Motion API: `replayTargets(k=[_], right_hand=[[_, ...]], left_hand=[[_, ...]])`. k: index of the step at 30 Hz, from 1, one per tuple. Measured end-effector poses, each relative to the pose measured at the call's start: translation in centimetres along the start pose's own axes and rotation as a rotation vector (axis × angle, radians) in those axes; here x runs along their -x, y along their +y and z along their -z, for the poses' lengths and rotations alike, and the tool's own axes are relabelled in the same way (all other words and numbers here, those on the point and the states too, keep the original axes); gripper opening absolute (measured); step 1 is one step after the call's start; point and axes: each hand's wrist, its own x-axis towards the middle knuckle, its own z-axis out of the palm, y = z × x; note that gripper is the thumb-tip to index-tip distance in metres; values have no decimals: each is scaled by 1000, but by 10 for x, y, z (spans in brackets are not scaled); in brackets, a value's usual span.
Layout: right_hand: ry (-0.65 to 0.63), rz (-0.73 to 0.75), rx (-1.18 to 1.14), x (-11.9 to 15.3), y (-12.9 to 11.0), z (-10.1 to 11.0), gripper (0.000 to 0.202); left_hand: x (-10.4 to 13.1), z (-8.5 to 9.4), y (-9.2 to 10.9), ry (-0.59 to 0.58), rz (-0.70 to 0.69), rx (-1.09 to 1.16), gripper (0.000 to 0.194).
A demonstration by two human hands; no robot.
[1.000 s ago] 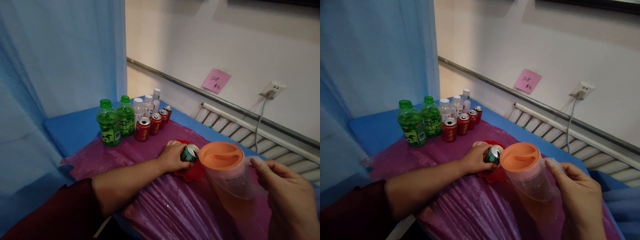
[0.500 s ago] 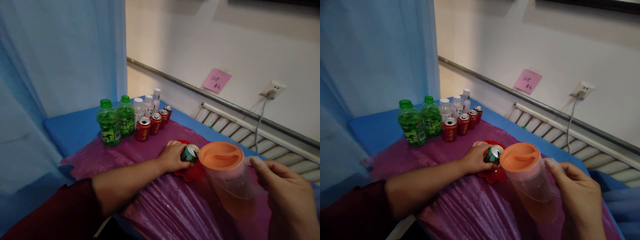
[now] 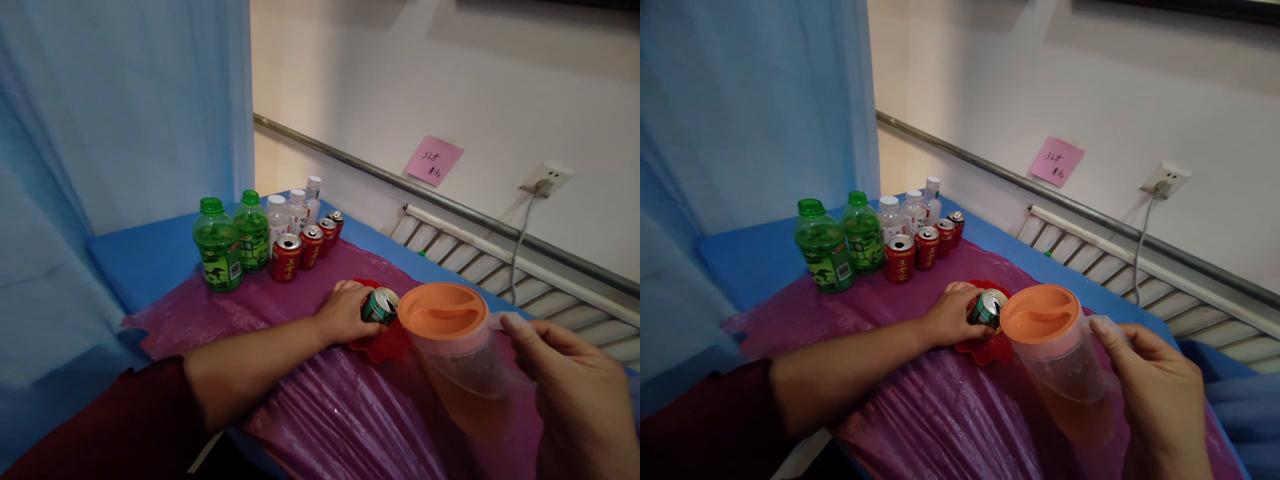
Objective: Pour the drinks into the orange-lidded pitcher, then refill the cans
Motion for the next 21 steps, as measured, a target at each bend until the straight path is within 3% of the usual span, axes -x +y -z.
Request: replayTargets(k=[3,21], right_hand=[[11,-64,9,1,-3,-1,42],[-8,-89,-6,2,-4,-1,46]], left_hand=[[0,0,0,-2,-6,0,59],[-1,0,0,-12,-6,-5,58]])
